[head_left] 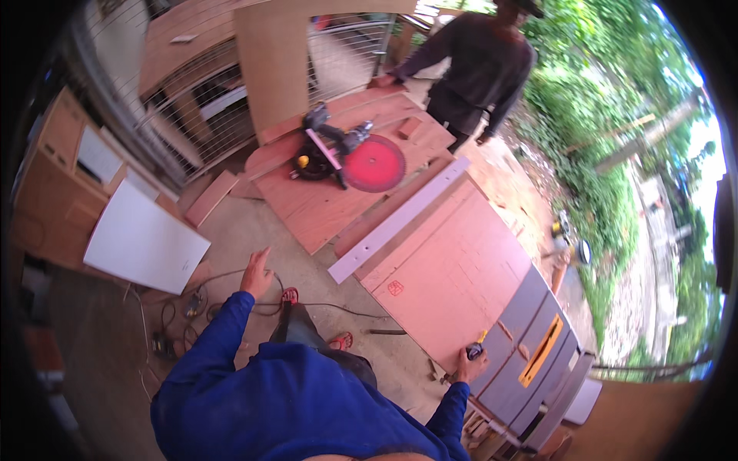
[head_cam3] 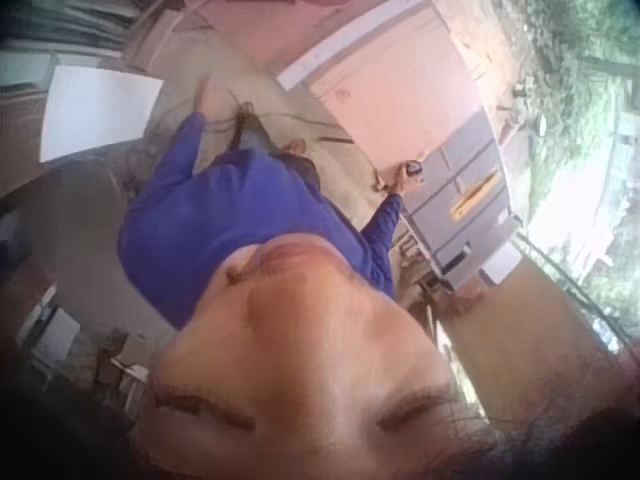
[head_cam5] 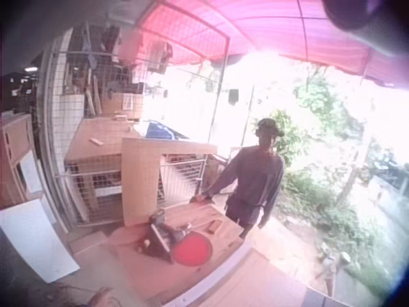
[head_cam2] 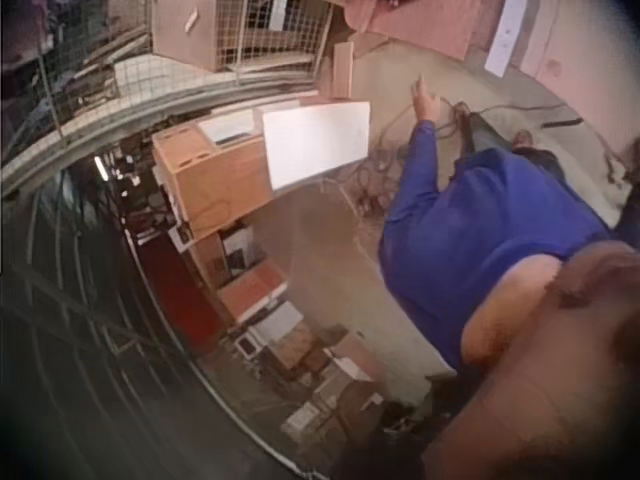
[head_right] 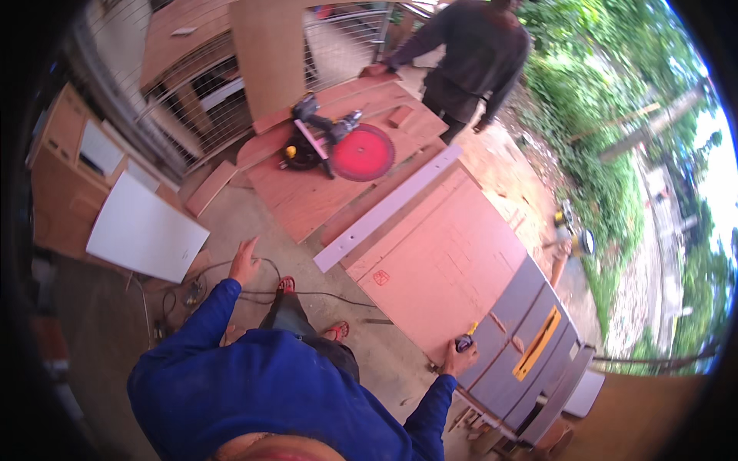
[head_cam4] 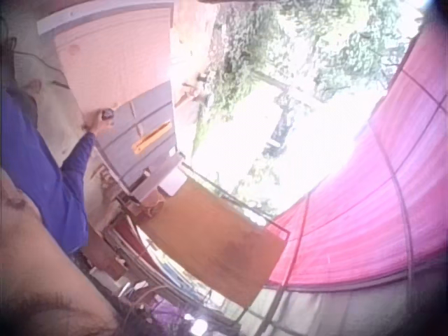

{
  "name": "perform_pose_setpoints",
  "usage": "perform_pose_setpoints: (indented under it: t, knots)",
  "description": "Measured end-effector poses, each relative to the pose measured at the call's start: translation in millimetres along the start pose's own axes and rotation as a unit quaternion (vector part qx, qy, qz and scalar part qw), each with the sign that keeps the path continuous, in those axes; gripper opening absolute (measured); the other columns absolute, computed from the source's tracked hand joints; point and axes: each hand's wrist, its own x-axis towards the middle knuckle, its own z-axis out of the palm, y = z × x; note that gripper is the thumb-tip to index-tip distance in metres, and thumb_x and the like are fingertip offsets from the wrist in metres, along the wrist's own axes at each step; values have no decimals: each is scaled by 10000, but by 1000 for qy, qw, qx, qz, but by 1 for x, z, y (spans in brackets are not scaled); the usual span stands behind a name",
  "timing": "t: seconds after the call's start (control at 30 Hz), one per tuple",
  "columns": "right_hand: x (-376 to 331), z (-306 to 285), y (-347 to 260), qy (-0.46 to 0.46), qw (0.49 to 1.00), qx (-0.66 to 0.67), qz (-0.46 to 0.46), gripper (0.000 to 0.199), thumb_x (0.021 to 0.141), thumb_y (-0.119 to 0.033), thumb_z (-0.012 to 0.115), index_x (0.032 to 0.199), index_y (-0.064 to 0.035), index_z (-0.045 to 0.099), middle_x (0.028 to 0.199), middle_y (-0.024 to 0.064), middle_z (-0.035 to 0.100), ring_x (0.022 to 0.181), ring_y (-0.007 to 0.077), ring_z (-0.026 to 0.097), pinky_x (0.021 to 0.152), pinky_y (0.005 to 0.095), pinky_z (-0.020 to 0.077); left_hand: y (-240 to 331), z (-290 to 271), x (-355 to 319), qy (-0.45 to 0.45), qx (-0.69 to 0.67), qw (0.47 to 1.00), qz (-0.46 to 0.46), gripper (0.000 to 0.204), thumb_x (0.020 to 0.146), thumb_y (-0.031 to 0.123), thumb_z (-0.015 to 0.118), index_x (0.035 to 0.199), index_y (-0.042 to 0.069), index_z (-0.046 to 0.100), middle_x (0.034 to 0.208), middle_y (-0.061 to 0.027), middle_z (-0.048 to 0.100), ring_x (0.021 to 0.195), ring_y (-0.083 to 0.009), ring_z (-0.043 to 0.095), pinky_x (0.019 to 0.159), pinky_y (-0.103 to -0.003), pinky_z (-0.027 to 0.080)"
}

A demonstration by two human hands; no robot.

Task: The person measures and marks a large pink board with a tape measure and pencil, then aligns a white strip along the marked line. They use a cordless drill to fasten the strip to the board with screws. After securing the strip, they use a handheld blower to clear debris from the work surface.

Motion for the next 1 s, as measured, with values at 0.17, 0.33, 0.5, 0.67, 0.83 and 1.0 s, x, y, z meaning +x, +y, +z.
perform_pose_setpoints:
  t: [0.17, 0.33, 0.5, 0.67, 0.83, 1.0]
  knots:
    - [-44, -13, -94, -84, 981, 136, -114, 772, 733, -293, 854, 1368, 0, 528, 1233, 244, 533, 1153, 407, 568, 994, 478, 474, -164, -15, -323, -112, 115, 826, -540, 625, 863, 175, 703, 1446, 81, 500, 1423, -194, 560, 1299, -356, 546, 1066, -400, 466]
    - [-127, -9, -280, -242, 869, 276, -331, 723, 758, -204, 850, 1379, -33, 522, 1208, 225, 535, 1145, 396, 572, 968, 484, 477, -185, -7, -516, -67, 51, 655, -751, 696, 861, 290, 714, 1473, 83, 456, 1441, -206, 527, 1297, -382, 536, 1074, -417, 458]
    - [-204, 51, -435, -296, 780, 213, -509, 802, 716, -205, 844, 1418, -31, 497, 1235, 241, 549, 1151, 427, 562, 995, 488, 463, -178, 1, -506, 24, -100, 726, -680, 889, 819, 361, 778, 1513, 15, 344, 1431, -280, 495, 1303, -394, 523, 1093, -436, 439]
    - [-233, 157, -483, -201, 796, 146, -552, 848, 767, -244, 791, 1507, -69, 416, 1258, 276, 558, 1134, 448, 558, 977, 503, 457, -181, -21, -498, 174, -142, 823, -522, 845, 799, 326, 791, 1487, 36, 396, 1194, -234, 631, 1139, -374, 590, 972, -452, 486]
    - [-233, 175, -461, -208, 856, 26, -473, 1020, 790, -299, 805, 1599, -110, 213, 1483, 249, 471, 1280, 443, 525, 1054, 555, 399, -181, -36, -586, 334, -141, 742, -564, 834, 805, 302, 752, 1500, 41, 371, 1346, -315, 521, 1214, -447, 546, 1045, -469, 456]
    - [-259, 155, -453, -214, 839, -133, -483, 1100, 807, -511, 733, 1598, -45, 127, 1531, 285, 368, 1382, 467, 404, 1131, 581, 310, -149, 5, -709, 371, -263, 531, -715, 777, 854, 244, 714, 1516, 66, 349, 1419, -300, 477, 1267, -429, 524, 1066, -462, 461]
